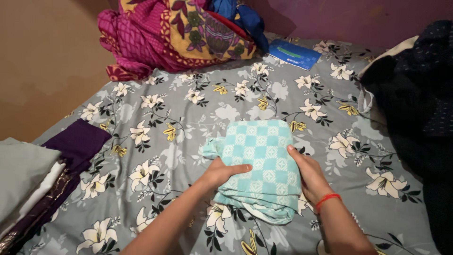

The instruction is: The person folds clothing items on a floral bedspread by hand, including a white shirt, a light blue checkered cloth, and a brown patterned fabric.

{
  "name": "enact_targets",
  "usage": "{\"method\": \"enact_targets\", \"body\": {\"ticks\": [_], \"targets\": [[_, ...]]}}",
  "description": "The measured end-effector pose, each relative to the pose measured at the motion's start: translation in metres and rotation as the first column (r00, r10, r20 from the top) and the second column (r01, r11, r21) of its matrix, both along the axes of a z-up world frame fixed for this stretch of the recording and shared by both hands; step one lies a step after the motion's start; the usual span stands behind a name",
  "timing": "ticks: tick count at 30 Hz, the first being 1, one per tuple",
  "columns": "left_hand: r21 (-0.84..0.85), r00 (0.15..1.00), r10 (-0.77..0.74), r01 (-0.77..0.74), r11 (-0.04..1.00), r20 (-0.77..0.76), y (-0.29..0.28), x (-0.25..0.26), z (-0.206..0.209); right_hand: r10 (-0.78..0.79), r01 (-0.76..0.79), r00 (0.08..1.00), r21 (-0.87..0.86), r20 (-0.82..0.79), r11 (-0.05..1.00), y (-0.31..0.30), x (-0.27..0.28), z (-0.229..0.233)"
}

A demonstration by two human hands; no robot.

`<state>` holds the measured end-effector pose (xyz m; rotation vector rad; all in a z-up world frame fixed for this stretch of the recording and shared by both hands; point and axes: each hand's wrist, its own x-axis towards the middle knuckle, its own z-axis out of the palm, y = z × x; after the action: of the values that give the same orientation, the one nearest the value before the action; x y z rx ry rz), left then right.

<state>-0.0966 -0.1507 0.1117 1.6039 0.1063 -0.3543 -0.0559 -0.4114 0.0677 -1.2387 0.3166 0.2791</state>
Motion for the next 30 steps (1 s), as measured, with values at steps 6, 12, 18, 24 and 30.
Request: {"method": "enact_targets", "body": {"ticks": [6,12,18,24,30], "targets": [[-0.224,0.958,0.193,-0.240,0.945,-0.213,0.007,-0.035,0.007,0.091,-0.093,0.996,-0.074,-0.025,0.993,-0.010,0.000,-0.031],[-0.419,0.903,0.314,-0.416,0.807,-0.292,0.026,-0.049,-0.002,0.541,-0.506,0.837,0.485,0.077,0.713,0.036,-0.039,0.019],[-0.494,0.873,0.367,-0.485,0.721,-0.322,0.070,-0.050,0.017,0.351,-0.362,0.926,-0.068,-0.139,0.930,0.103,-0.048,0.091],[-0.554,0.845,0.490,-0.518,0.652,-0.213,0.143,-0.045,0.036,0.472,-0.476,0.880,-0.115,-0.061,0.872,0.178,-0.014,0.114],[-0.595,0.774,0.623,-0.554,0.582,-0.111,0.213,-0.048,0.059,0.518,-0.516,0.855,-0.081,0.003,0.853,0.266,-0.002,0.126]]}}
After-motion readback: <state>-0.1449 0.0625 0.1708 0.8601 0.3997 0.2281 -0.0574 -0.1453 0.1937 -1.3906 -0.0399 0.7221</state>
